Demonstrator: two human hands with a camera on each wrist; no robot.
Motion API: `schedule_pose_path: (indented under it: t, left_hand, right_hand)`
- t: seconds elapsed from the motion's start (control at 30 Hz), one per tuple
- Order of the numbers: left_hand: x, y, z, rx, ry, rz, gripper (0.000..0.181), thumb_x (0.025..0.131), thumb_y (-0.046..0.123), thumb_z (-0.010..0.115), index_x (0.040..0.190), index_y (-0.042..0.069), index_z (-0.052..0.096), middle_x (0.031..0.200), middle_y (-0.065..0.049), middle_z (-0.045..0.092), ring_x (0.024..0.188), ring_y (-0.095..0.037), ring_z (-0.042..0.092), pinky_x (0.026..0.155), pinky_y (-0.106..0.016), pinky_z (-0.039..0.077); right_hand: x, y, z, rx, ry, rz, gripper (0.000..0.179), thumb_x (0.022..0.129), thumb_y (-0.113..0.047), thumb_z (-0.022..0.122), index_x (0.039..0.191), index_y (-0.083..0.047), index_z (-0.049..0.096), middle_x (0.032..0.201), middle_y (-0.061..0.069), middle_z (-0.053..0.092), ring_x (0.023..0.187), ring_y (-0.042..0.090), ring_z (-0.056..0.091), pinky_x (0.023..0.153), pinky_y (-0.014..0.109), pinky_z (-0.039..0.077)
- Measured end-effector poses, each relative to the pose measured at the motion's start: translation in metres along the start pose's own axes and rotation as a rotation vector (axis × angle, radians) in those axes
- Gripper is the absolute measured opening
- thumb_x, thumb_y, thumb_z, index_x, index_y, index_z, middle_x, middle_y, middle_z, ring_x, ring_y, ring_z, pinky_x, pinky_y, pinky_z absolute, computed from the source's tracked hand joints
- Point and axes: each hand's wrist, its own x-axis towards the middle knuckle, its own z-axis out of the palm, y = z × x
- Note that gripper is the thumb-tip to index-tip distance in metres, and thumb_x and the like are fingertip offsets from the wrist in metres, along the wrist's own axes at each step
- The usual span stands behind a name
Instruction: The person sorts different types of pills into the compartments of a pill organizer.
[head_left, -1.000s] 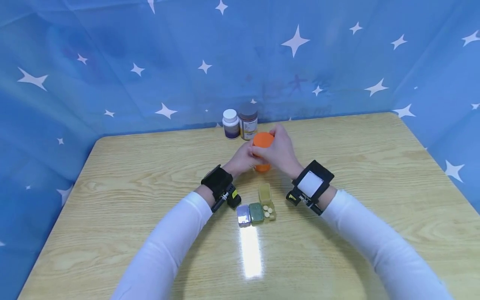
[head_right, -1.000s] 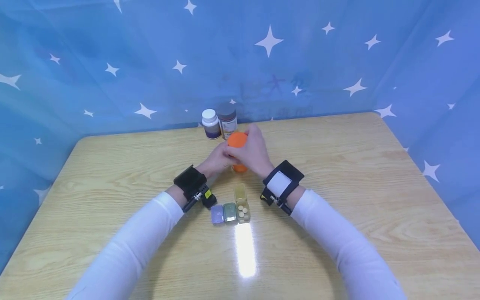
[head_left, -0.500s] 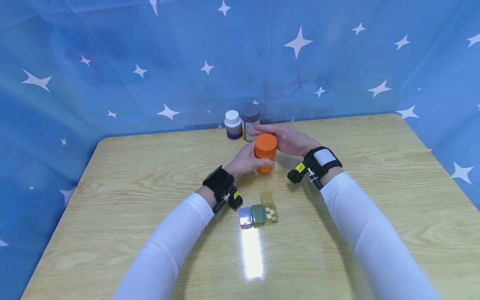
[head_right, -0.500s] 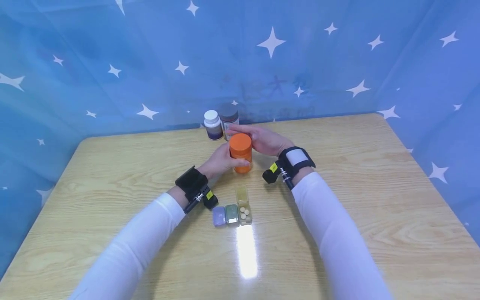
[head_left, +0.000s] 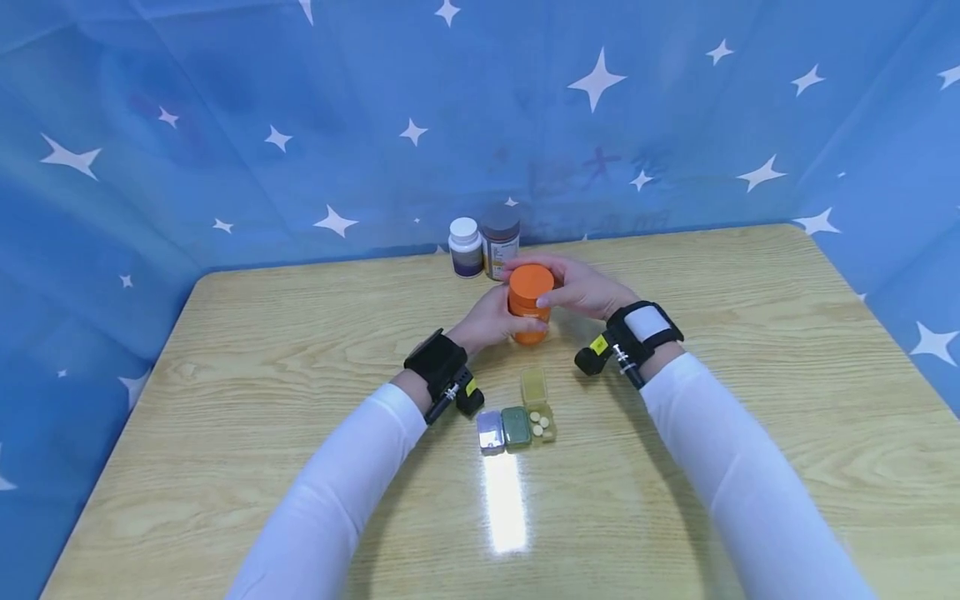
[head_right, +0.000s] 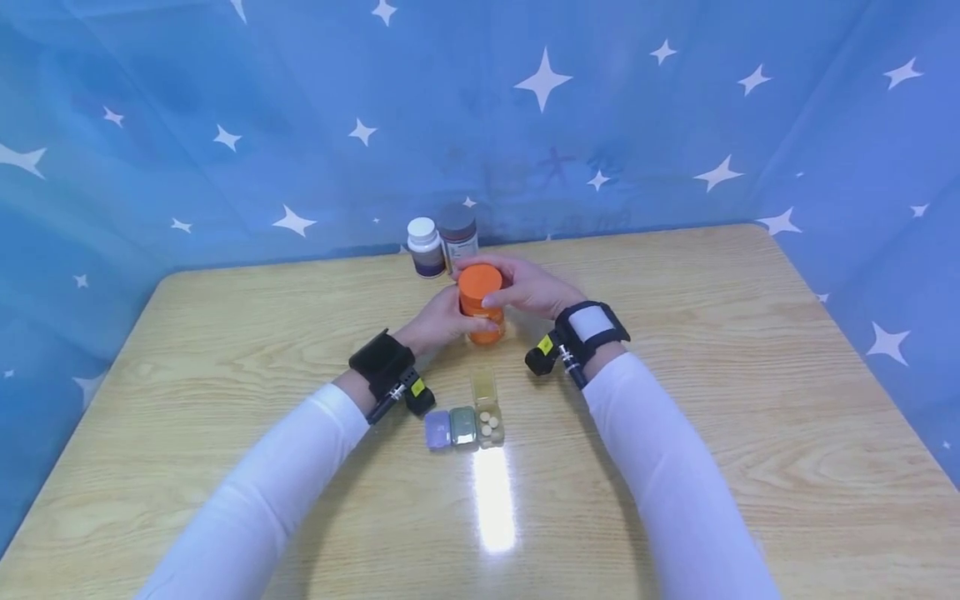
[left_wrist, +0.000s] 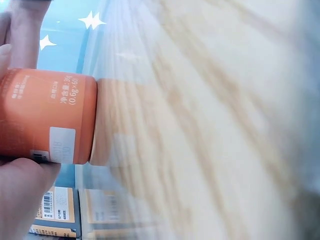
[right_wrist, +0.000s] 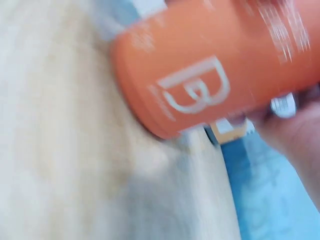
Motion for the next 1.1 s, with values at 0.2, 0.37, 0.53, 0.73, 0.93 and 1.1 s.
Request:
schedule_pose_path:
  t: [0.2, 0.37, 0.53, 0.73, 0.93, 1.1]
  left_hand:
    - [-0.001, -0.003, -0.001, -0.025, -0.021, 0.037, 0.057, 0.08, 0.007, 0.07, 0.13, 0.008, 0.044, 0.125, -0.009, 0.055, 0.112, -0.021, 0.052, 0.104, -0.034, 0.039]
    - [-0.002, -0.003, -0.001, -0.03, -0.024, 0.06, 0.058, 0.08, 0.005, 0.069, 0.131, 0.008, 0.043, 0.127, -0.01, 0.053, 0.116, -0.022, 0.05, 0.104, -0.035, 0.039]
    - [-0.002, -0.002, 0.0, -0.048, -0.031, 0.06, 0.056, 0.082, 0.002, 0.066, 0.133, 0.007, 0.043, 0.13, -0.011, 0.052, 0.118, -0.024, 0.049, 0.106, -0.036, 0.037]
    - [-0.004, -0.002, -0.002, -0.046, -0.028, 0.062, 0.058, 0.083, 0.001, 0.065, 0.135, 0.007, 0.04, 0.132, -0.011, 0.05, 0.12, -0.024, 0.048, 0.106, -0.036, 0.038]
    - [-0.002, -0.003, -0.003, -0.014, -0.025, 0.049, 0.06, 0.08, 0.007, 0.07, 0.133, 0.01, 0.041, 0.126, -0.01, 0.054, 0.115, -0.022, 0.052, 0.104, -0.035, 0.039]
    - [-0.002, -0.003, -0.003, -0.022, -0.046, 0.064, 0.061, 0.08, 0.007, 0.07, 0.133, 0.009, 0.041, 0.126, -0.011, 0.054, 0.115, -0.022, 0.052, 0.105, -0.035, 0.038]
  right_hand:
    - [-0.008, -0.001, 0.029, -0.152, 0.348, 0.07, 0.064, 0.083, -0.006, 0.066, 0.14, -0.008, 0.037, 0.14, 0.014, 0.044, 0.121, 0.019, 0.046, 0.106, 0.035, 0.035]
    - [-0.009, 0.0, 0.056, -0.222, 0.603, 0.076, 0.061, 0.085, -0.012, 0.066, 0.14, -0.012, 0.039, 0.138, 0.01, 0.045, 0.12, 0.025, 0.047, 0.106, 0.04, 0.037]
    - [-0.008, -0.002, 0.078, -0.308, 0.804, 0.068, 0.063, 0.083, -0.018, 0.069, 0.139, -0.01, 0.039, 0.138, 0.011, 0.046, 0.121, 0.026, 0.048, 0.104, 0.039, 0.04]
    - [-0.01, -0.001, 0.082, -0.316, 0.801, 0.019, 0.066, 0.084, -0.019, 0.068, 0.14, -0.007, 0.037, 0.14, 0.012, 0.044, 0.126, 0.025, 0.046, 0.107, 0.039, 0.037]
    - [-0.011, 0.002, 0.05, -0.04, 0.562, -0.126, 0.091, 0.08, -0.058, 0.057, 0.145, -0.004, 0.025, 0.147, 0.016, 0.034, 0.137, 0.027, 0.031, 0.113, 0.042, 0.026]
    - [0.001, 0.006, 0.006, 0.081, 0.078, -0.102, 0.104, 0.074, -0.066, 0.057, 0.145, 0.001, 0.021, 0.149, 0.022, 0.026, 0.14, 0.037, 0.018, 0.115, 0.05, 0.015]
